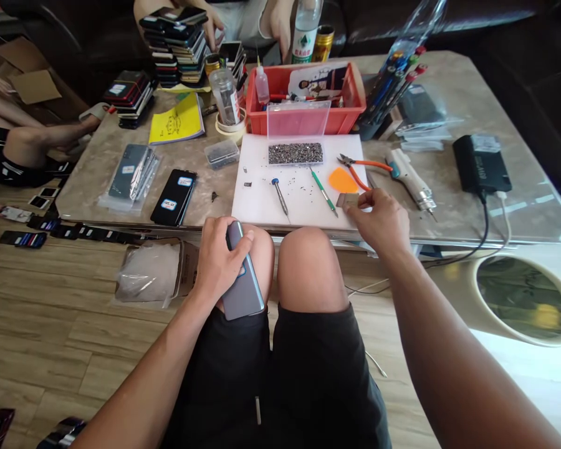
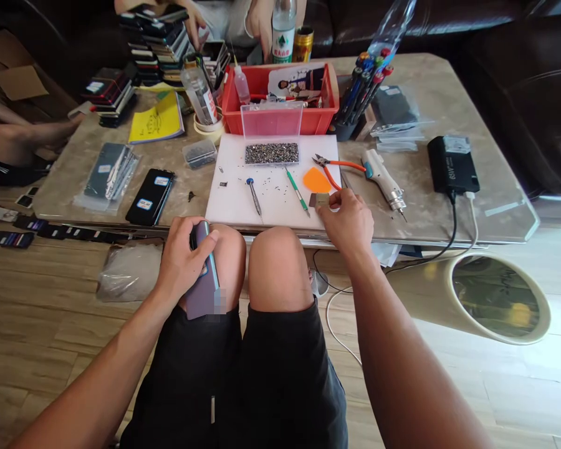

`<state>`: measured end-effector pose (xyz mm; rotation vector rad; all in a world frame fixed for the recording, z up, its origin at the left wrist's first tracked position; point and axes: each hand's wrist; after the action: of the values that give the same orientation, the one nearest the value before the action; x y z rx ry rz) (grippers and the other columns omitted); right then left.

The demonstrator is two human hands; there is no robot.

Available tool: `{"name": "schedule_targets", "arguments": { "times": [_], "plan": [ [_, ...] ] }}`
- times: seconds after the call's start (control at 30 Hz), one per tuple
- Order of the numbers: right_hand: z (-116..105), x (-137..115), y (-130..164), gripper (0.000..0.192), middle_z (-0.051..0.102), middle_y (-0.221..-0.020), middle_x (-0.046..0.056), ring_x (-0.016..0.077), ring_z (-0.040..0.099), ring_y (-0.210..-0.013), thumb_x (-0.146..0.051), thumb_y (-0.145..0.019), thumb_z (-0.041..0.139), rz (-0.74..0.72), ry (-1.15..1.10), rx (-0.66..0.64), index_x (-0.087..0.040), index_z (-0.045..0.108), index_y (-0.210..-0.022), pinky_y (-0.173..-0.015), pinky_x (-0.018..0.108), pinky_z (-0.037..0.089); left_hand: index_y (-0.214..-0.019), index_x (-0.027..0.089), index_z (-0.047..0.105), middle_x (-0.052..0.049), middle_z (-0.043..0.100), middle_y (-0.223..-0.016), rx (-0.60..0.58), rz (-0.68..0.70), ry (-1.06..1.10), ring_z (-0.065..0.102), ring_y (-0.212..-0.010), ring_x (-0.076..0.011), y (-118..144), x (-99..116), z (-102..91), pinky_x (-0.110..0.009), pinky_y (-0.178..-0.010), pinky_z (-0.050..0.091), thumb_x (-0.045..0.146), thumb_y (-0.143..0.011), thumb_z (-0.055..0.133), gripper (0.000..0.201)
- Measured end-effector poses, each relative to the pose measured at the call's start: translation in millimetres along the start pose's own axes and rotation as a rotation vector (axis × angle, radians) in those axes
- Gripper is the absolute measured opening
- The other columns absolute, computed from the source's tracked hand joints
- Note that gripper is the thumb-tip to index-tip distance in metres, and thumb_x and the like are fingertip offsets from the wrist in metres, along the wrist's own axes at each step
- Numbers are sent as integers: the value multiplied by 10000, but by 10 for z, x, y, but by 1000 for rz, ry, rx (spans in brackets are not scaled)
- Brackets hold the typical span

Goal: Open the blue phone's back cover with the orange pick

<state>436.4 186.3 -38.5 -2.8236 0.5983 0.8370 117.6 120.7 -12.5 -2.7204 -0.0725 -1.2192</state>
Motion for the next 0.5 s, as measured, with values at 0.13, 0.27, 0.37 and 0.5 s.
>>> {"name": "schedule_targets", "arguments": {
  "times": [0.13, 0.27, 0.37, 0.5],
  "plan": [
    [-72, 55, 69, 211, 677, -814, 31, 271, 673, -814, -329, -802, 810, 111, -223, -6, -267, 609, -789, -859, 476, 569, -1289, 182, 758, -145, 717, -1268, -10, -6, 112, 667, -1284, -295, 16, -57, -30, -480, -1194, 490, 438, -1021, 546, 427],
    [-215, 84, 303, 274, 581, -726, -38, 197, 690, -709, -307, -737, 912, 254, -780, -20, -261, 658, -828, -820, 413, 646, -1408, 190, 713, -136, 756, -1395, 46, -110, 227, 713, -1317, -276, 29, -165, -121, -459, -1167, 544, 358, -1001, 581, 460],
    [-362, -42, 651, 411, 675, -830, -33, 148, 682, -702, -349, -752, 945, 216, -952, -105, -280, 753, -1109, -798, 326, 654, -1377, 174, 712, -146, 772, -1382, 103, -165, 268, 746, -1275, -277, 38, -175, -216, -456, -1120, 590, 316, -979, 589, 440],
    [-478, -370, 1240, 302, 666, -717, -38, 156, 657, -609, -512, -915, 813, 188, -957, -332, -265, 720, -1062, -658, 303, 626, -1364, 203, 729, -131, 731, -1435, 153, -133, 221, 702, -1333, -275, 82, -21, -243, -475, -1196, 536, 293, -969, 626, 419]
  ]
}}
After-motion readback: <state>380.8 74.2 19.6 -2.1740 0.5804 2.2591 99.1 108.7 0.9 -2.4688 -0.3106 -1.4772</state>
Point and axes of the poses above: each hand's wrist, its own y-axis away from the middle knuckle, its own z-axis out of the palm, x = y × z
